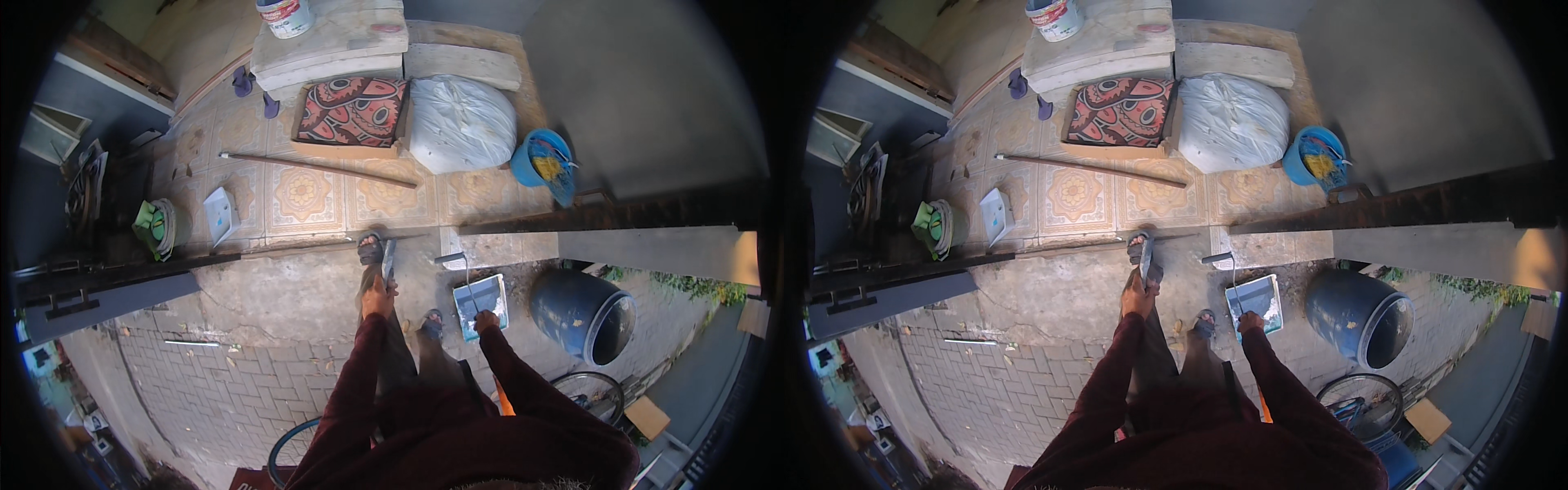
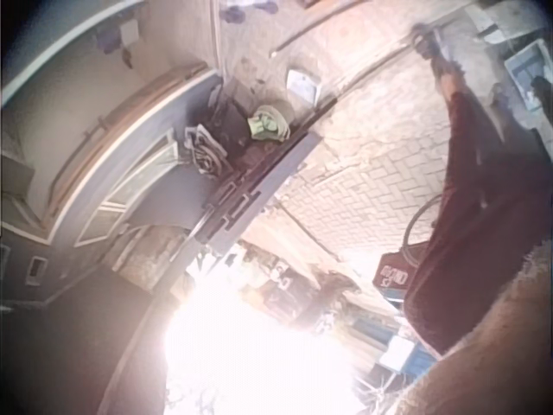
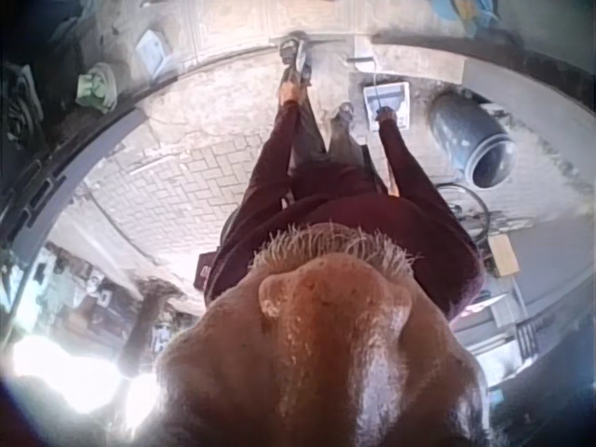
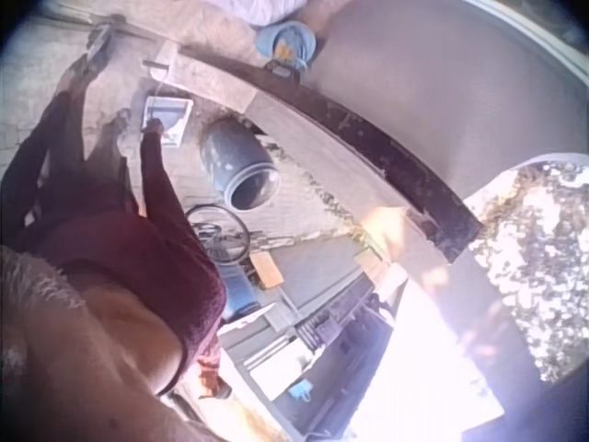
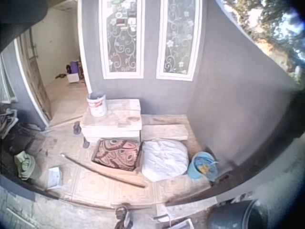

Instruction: The person paints the lower edge of a wall using a brush, periodically dipping it into a tray of grey paint.

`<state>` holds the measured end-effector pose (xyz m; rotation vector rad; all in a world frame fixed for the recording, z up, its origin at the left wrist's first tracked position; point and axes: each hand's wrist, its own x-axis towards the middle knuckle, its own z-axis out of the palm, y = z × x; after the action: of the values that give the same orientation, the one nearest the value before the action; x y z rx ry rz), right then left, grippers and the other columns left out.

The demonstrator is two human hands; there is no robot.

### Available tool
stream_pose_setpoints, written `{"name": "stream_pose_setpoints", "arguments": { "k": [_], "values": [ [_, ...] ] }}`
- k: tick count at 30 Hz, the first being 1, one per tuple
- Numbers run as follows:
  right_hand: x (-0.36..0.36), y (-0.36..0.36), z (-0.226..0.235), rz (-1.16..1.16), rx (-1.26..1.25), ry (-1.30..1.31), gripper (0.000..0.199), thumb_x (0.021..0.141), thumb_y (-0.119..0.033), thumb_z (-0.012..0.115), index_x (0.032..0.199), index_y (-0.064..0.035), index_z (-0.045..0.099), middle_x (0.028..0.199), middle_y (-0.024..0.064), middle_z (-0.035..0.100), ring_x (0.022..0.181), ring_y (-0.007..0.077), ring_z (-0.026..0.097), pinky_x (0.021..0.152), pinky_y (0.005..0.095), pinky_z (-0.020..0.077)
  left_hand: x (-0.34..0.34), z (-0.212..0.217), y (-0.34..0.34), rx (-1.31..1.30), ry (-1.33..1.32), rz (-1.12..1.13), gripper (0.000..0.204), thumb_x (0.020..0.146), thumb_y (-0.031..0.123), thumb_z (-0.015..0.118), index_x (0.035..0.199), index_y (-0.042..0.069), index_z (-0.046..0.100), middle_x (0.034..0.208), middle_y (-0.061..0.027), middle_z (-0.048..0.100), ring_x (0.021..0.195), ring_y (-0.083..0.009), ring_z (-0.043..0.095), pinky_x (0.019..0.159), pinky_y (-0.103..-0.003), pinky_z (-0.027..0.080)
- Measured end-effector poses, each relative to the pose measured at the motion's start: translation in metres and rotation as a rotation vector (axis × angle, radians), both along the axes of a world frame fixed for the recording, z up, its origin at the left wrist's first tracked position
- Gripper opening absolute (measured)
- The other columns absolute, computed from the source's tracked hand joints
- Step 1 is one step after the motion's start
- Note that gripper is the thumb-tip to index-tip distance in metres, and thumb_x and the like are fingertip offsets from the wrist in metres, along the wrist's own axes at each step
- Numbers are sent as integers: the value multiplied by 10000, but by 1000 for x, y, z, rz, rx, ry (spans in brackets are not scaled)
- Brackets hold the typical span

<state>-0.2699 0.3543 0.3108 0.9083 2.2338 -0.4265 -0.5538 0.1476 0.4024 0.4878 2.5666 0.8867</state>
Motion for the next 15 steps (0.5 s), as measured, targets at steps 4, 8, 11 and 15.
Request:
{"name": "stream_pose_setpoints", "arguments": {
  "k": [4,8,11,15],
  "values": [
    [20,0,-1,23,-6,-34,224,733,-279,625,932,-198,688,1022,39,613,982,232,606,840,376,491,7,-8,-9,21,-64,0,287,836,257,605,1001,63,474,768,-103,683,707,-359,640,657,-476,490],
    [48,0,-5,-12,25,-30,217,726,-252,630,925,-185,690,1027,42,621,979,237,608,838,379,496,18,3,-2,31,-77,-19,250,850,238,585,996,65,479,782,-62,695,704,-323,654,663,-443,500],
    [52,-5,-4,5,11,-12,224,710,-242,651,920,-175,690,1018,45,627,967,243,613,832,382,500,23,9,-7,-4,-56,-11,219,861,226,571,987,72,482,797,-53,699,714,-309,659,666,-435,502],
    [72,-9,-6,24,34,22,237,656,-277,721,873,-190,687,977,29,623,944,238,608,798,389,497,36,19,-7,-35,-133,-4,199,864,224,569,972,82,479,807,-51,700,731,-300,664,667,-434,502]
  ]
}}
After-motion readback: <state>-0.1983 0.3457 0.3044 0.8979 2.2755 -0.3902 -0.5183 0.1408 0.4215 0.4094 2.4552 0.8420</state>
